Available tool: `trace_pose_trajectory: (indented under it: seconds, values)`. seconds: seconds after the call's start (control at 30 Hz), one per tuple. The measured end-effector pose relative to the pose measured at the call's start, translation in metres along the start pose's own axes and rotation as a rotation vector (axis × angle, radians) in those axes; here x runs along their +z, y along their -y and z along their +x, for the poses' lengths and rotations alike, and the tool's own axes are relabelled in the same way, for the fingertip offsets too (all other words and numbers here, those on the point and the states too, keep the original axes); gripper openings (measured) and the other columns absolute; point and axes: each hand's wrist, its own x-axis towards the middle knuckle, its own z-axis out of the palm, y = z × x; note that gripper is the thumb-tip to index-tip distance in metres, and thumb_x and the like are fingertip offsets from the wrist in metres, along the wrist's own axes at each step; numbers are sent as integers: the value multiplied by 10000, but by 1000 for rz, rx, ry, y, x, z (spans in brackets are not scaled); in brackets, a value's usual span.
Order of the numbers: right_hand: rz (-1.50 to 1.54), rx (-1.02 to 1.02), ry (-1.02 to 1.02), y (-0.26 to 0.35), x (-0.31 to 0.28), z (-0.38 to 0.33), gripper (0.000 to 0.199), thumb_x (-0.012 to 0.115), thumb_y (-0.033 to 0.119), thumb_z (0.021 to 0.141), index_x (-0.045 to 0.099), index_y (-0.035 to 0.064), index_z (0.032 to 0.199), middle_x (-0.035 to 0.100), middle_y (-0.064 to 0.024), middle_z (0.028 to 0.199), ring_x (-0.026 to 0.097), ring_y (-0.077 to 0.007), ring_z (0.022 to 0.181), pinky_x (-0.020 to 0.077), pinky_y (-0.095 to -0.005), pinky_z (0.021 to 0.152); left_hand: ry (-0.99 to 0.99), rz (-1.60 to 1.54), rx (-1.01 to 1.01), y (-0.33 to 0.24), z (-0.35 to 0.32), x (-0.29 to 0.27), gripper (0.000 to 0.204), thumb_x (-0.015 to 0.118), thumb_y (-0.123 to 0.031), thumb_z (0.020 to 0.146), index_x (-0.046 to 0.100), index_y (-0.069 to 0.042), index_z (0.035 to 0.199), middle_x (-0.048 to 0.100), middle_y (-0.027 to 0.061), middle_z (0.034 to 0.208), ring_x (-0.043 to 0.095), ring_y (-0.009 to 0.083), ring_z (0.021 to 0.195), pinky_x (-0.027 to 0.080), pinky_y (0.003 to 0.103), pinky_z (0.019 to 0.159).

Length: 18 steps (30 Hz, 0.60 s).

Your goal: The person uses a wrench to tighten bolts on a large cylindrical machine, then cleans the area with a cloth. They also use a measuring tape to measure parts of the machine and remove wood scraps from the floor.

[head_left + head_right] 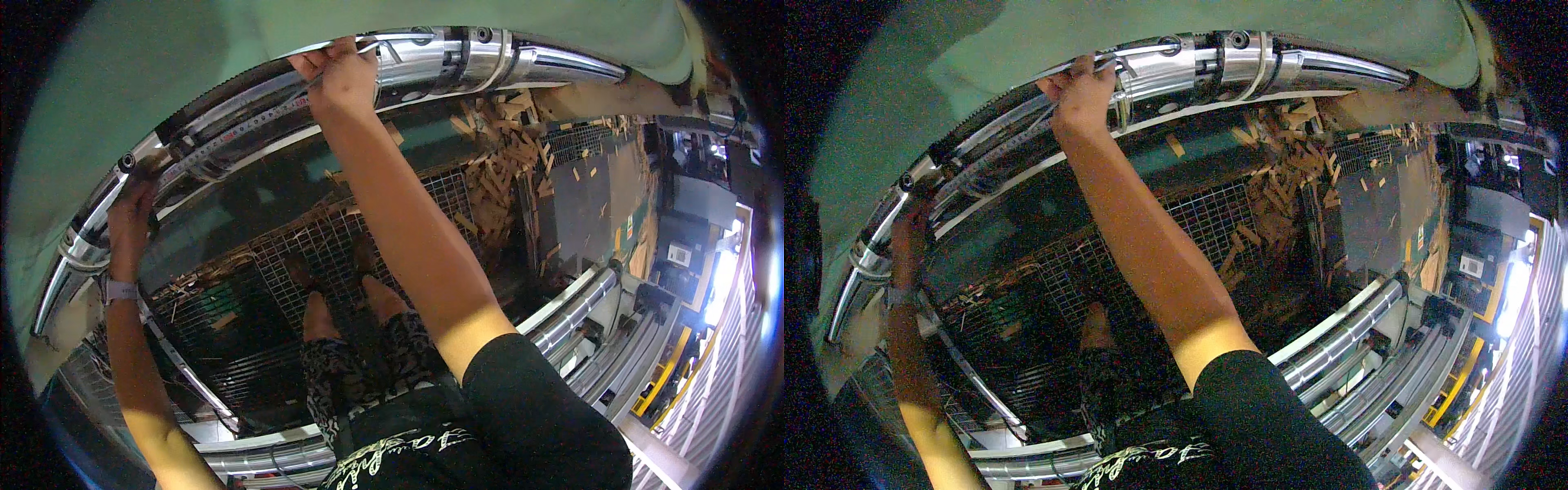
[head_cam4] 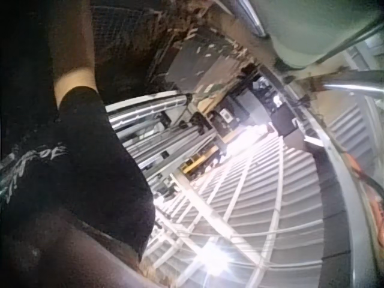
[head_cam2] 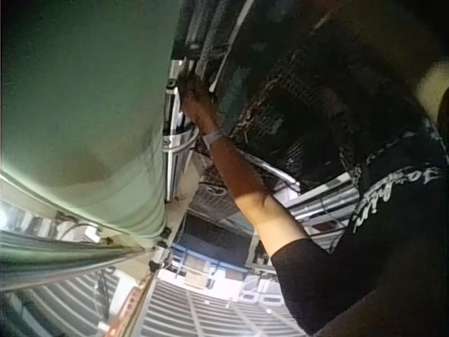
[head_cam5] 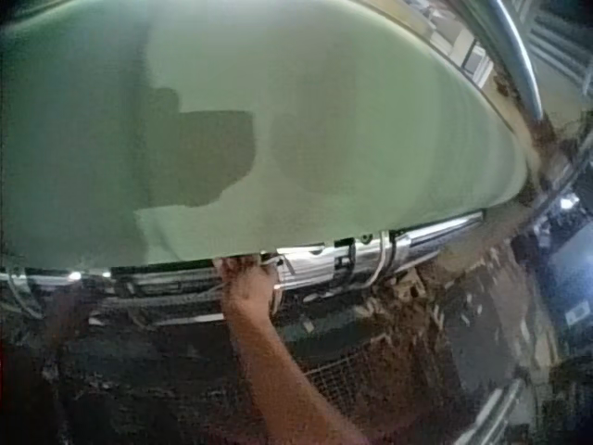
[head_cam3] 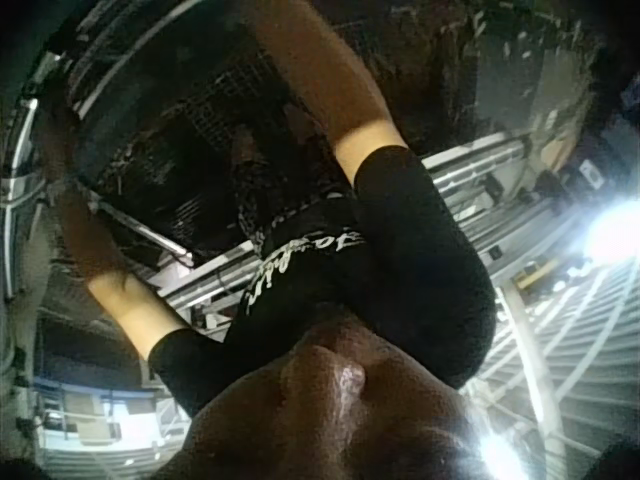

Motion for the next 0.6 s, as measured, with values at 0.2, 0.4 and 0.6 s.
trace_pose_trajectory:
  seconds: [0.2,0.4,0.6]
  values:
    - [-46,24,73,5,-20,-15,237,412,257,899,331,57,996,525,-101,661,551,-217,536,506,-342,492,9,98,-27,-7,-1,-1,201,520,-202,831,588,-38,926,597,160,873,570,326,804,438,351,680]
    - [-336,107,37,46,-100,-43,224,458,256,880,424,37,854,502,-90,620,514,-223,515,476,-384,493,-157,104,184,11,-5,6,211,538,-205,823,579,-17,908,589,167,851,571,301,756,437,336,670]
    - [-821,59,104,105,-145,-47,228,446,247,887,432,32,811,482,-79,571,470,-171,390,430,-275,359,-128,126,117,17,-3,5,208,548,-207,816,585,-16,888,604,134,892,587,262,775,449,318,680]
